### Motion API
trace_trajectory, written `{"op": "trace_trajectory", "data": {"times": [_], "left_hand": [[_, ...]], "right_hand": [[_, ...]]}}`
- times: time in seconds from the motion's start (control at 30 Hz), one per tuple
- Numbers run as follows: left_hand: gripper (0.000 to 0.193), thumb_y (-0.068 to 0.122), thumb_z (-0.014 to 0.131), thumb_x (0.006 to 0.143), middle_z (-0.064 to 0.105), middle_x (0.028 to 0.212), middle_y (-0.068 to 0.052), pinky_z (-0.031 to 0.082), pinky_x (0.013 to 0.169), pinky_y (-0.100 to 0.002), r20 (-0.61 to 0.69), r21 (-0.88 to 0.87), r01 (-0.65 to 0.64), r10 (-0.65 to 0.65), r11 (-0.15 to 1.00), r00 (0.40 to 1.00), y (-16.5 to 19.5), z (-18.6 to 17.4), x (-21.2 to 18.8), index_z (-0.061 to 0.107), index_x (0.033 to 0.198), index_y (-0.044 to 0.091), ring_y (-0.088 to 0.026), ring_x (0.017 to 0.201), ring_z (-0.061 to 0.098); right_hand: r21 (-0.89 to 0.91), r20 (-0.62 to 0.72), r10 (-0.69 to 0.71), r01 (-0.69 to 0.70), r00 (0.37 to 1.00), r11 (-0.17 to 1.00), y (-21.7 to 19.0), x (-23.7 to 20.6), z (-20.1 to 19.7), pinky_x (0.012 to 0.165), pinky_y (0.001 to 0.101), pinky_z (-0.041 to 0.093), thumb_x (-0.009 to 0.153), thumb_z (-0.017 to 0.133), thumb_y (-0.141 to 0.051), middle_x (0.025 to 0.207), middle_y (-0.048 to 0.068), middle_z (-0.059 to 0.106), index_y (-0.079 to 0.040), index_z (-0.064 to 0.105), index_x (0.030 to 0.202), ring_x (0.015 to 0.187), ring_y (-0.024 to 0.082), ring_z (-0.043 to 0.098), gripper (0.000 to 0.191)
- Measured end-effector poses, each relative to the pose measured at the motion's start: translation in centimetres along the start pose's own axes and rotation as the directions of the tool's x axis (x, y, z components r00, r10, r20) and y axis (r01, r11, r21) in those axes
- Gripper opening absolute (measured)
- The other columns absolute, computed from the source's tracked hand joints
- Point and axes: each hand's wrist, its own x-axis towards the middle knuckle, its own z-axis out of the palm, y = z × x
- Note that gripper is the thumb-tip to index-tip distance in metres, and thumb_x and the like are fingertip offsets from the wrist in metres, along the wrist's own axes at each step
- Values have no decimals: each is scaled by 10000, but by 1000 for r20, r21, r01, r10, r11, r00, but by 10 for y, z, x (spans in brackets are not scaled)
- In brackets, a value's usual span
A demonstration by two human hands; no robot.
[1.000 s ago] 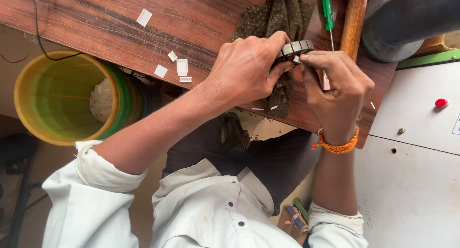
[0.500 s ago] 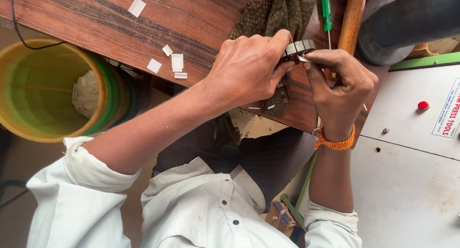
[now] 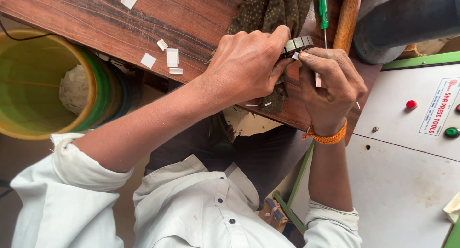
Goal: The person uses a screwdriver to adjust copper windings on a motor stator, then cuts small white insulating paper pieces with scissors and inserts them into the stator slots. The person continues to adjust the windings and place insulation throughout the clip.
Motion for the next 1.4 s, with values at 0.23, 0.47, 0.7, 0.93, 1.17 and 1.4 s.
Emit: {"op": "trace_trajectory", "data": {"times": [0.23, 0.47, 0.7, 0.93, 1.17, 1.4], "left_hand": [[264, 185, 752, 896, 657, 611, -112, 501, 441, -434, -31, -4, -33, 33, 999, 999, -1, -1, 1, 541, 935, 32, -299, 542, 693], [250, 179, 739, 912, 659, 622, -118, 518, 452, -427, 0, -23, -30, 30, 999, 1000, -2, -2, 0, 538, 943, 33, -296, 564, 708], [267, 177, 753, 885, 664, 633, -129, 516, 438, -432, -37, -6, -76, 76, 997, 996, -2, 1, 0, 542, 928, 19, -312, 563, 708], [244, 149, 735, 892, 666, 636, -140, 522, 443, -428, -7, 5, -76, 76, 997, 997, -1, 1, 0, 544, 939, 5, -316, 565, 711], [244, 143, 747, 871, 659, 612, -138, 514, 424, -427, -78, -12, -110, 108, 994, 991, -3, 5, 0, 551, 918, 6, -312, 536, 704], [248, 126, 765, 841, 650, 590, -146, 499, 385, -405, -140, -12, -146, 143, 989, 980, -6, 9, 0, 565, 907, -5, -303, 500, 692]], "right_hand": [[155, -62, 111, -100, 992, 983, 17, -5, 7, 545, 191, 439, 927, 837, 158, 990, 125, 772, 5, 751, 1021, 735, 86, 638, 199], [132, -81, 143, -132, 986, 982, 9, -6, 10, 594, 212, 470, 937, 827, 156, 993, 123, 770, 14, 746, 1018, 758, 107, 663, 183], [9, 28, -97, 97, 995, 995, 12, 4, -3, 725, 295, 585, 909, 853, 177, 1006, 130, 744, 12, 714, 1006, 906, 233, 736, 237], [-75, 99, -182, 190, 978, 979, 7, 10, -11, 716, 320, 571, 891, 860, 176, 971, 115, 728, 8, 725, 1003, 915, 253, 717, 243], [-156, 156, -171, 195, 973, 968, -3, 12, -15, 742, 321, 578, 903, 862, 158, 1015, 108, 730, 2, 744, 1066, 948, 252, 705, 254], [-251, 139, -194, 223, 971, 942, -9, 8, -11, 751, 326, 583, 918, 854, 154, 1035, 104, 732, 12, 740, 1095, 945, 254, 696, 253]]}}
